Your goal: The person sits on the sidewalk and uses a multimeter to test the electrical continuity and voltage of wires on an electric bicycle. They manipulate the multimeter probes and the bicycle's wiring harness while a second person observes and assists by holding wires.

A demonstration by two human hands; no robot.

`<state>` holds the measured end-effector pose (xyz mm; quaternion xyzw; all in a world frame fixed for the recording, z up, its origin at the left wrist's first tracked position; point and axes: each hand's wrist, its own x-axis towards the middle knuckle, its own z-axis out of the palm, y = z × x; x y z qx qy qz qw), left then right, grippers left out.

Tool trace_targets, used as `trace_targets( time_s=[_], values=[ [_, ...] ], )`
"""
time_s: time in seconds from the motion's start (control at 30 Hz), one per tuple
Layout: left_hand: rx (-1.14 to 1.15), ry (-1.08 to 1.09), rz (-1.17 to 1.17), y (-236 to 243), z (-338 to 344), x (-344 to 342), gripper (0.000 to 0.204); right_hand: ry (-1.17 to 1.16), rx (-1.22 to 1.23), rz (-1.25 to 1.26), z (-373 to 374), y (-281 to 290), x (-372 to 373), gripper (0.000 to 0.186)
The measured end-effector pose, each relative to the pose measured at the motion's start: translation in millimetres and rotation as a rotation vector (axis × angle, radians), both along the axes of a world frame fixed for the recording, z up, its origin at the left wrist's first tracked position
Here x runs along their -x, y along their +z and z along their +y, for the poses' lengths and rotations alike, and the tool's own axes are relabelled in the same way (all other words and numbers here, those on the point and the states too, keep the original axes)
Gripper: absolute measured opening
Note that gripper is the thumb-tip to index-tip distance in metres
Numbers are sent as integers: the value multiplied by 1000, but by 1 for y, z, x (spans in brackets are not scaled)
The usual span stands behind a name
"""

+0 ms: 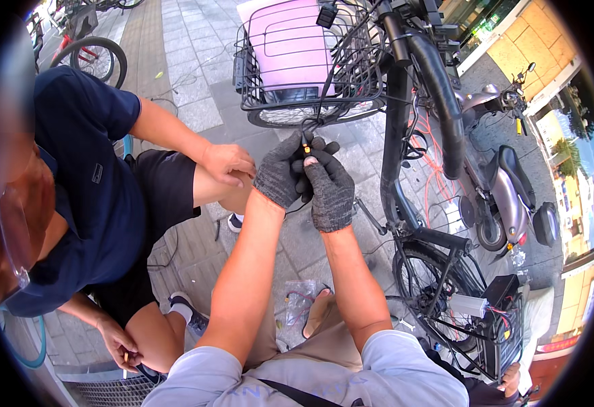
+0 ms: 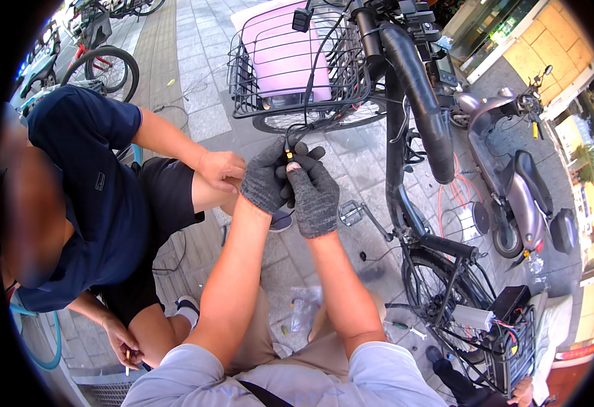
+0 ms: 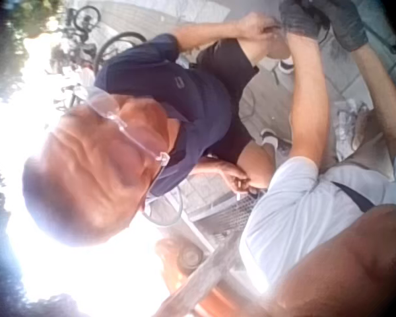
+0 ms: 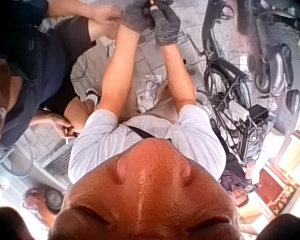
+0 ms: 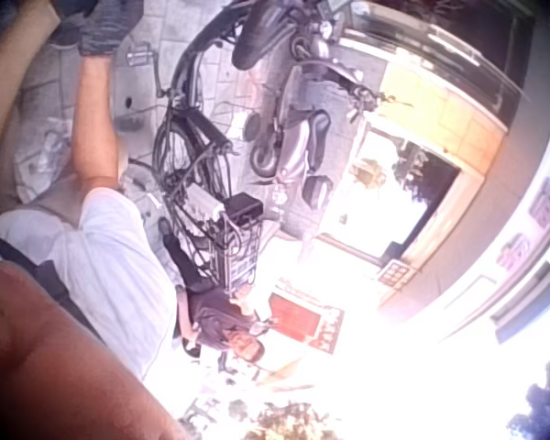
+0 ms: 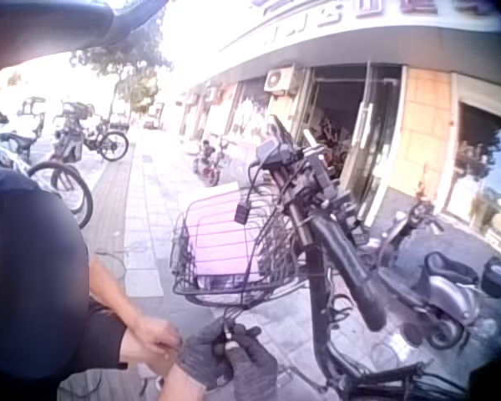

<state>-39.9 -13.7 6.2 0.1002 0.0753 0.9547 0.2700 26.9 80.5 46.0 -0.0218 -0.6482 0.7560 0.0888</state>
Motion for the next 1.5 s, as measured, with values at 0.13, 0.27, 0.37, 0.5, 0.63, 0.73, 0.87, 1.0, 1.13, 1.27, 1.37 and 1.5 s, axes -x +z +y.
trace_targets(
  time_s=[0.13, 0.27, 0.37, 0.5, 0.63, 0.73, 0.87, 1.0, 1.13, 1.27, 1.37, 1.5],
  values=[
    [8, 12, -19, 0, 1, 1, 39, -11, -18, -41, -3, 9, -2, 22],
    [52, 55, 1, 4, 1, -3, 40, -10, -27, -64, -3, 13, -3, 22],
    [72, 81, -29, 9, 2, -6, 38, -24, -41, -82, -3, 15, -3, 21],
    [41, 106, -111, 13, 3, -9, 34, -29, -36, -67, -4, 18, -5, 21],
    [-6, 88, -121, 14, 4, -9, 31, -34, -32, -72, -3, 16, -4, 21],
    [-22, 19, -8, 5, -3, -5, 31, -30, -38, -72, -4, 13, -4, 21],
    [135, 167, -159, 10, 7, -7, 30, -25, 0, -42, -2, 1, -1, 20],
    [155, 85, 83, -8, -2, 4, 30, -23, 5, 25, 1, -18, 4, 20],
    [171, 79, 128, -8, -7, 5, 30, -13, 7, 74, 1, -25, 5, 19],
    [159, 83, 154, -8, -7, 4, 28, -21, 11, 102, 1, -30, 5, 19],
    [122, 123, 211, -12, -3, 6, 25, -8, 27, 139, 2, -36, 6, 19],
    [104, 74, 174, -17, -8, 7, 24, 8, 55, 148, 1, -40, 6, 21]
  ],
)
